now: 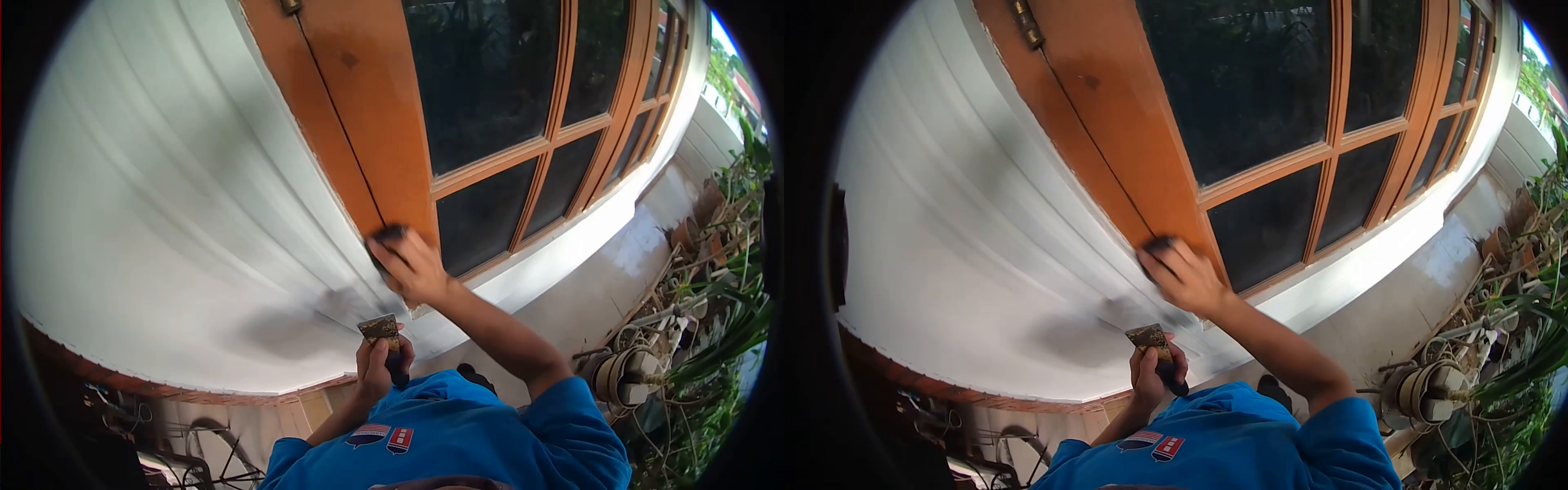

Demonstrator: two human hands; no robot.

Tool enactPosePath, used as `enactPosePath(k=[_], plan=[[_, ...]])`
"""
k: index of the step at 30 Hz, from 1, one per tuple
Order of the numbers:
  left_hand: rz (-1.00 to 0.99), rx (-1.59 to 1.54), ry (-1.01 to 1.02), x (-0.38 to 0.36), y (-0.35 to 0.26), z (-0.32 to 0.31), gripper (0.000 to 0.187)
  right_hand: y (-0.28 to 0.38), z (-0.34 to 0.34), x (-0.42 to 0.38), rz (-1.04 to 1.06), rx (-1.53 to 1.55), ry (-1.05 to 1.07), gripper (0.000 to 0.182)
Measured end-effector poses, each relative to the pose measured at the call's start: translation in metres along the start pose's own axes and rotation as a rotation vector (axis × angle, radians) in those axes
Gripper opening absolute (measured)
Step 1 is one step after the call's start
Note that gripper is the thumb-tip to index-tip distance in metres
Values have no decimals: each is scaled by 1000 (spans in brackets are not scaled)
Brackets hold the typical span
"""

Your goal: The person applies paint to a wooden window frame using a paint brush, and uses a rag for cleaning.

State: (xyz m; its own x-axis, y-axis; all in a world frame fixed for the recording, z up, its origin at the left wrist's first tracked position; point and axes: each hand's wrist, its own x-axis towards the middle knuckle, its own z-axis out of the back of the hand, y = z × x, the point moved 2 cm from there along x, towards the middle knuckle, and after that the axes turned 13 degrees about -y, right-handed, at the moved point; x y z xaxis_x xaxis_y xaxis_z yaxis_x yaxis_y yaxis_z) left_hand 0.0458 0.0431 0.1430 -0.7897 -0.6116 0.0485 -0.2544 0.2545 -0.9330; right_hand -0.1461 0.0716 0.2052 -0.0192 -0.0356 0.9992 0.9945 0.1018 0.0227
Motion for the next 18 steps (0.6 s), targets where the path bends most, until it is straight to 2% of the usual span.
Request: enactPosePath(k=[1, 2, 5, 6, 8, 10, 13, 14, 15, 16, 18], plan=[[6, -2, -16, -4, 0, -1, 40, -1, 8, -41, -27, -12, 116, 57], [10, -8, -27, -7, 1, -2, 40, -1, 14, -49, -7, 3, 134, 55], [20, -32, -19, -10, 9, -5, 40, -10, 21, -23, 87, 2, 123, 44], [44, -24, -11, -14, 9, -6, 40, -13, 22, 19, 124, -11, 85, 38], [81, -12, 9, -14, 11, -13, 41, -34, 11, 103, 236, -105, -124, 42], [62, -2, 44, -15, 14, -20, 43, -46, 16, 199, 210, -171, -334, 41], [45, -21, 91, -18, 15, -22, 46, -53, 10, 255, 252, -226, -451, 40], [47, -26, 88, -18, 15, -22, 46, -52, 8, 259, 271, -244, -467, 40], [52, -28, 85, -20, 16, -21, 46, -45, 8, 243, 308, -282, -343, 39], [64, -12, 85, -21, 17, -20, 45, -35, 8, 212, 347, -319, -220, 38], [85, 28, 76, -24, 16, -12, 44, -22, -2, 130, 379, -136, -74, 35]])
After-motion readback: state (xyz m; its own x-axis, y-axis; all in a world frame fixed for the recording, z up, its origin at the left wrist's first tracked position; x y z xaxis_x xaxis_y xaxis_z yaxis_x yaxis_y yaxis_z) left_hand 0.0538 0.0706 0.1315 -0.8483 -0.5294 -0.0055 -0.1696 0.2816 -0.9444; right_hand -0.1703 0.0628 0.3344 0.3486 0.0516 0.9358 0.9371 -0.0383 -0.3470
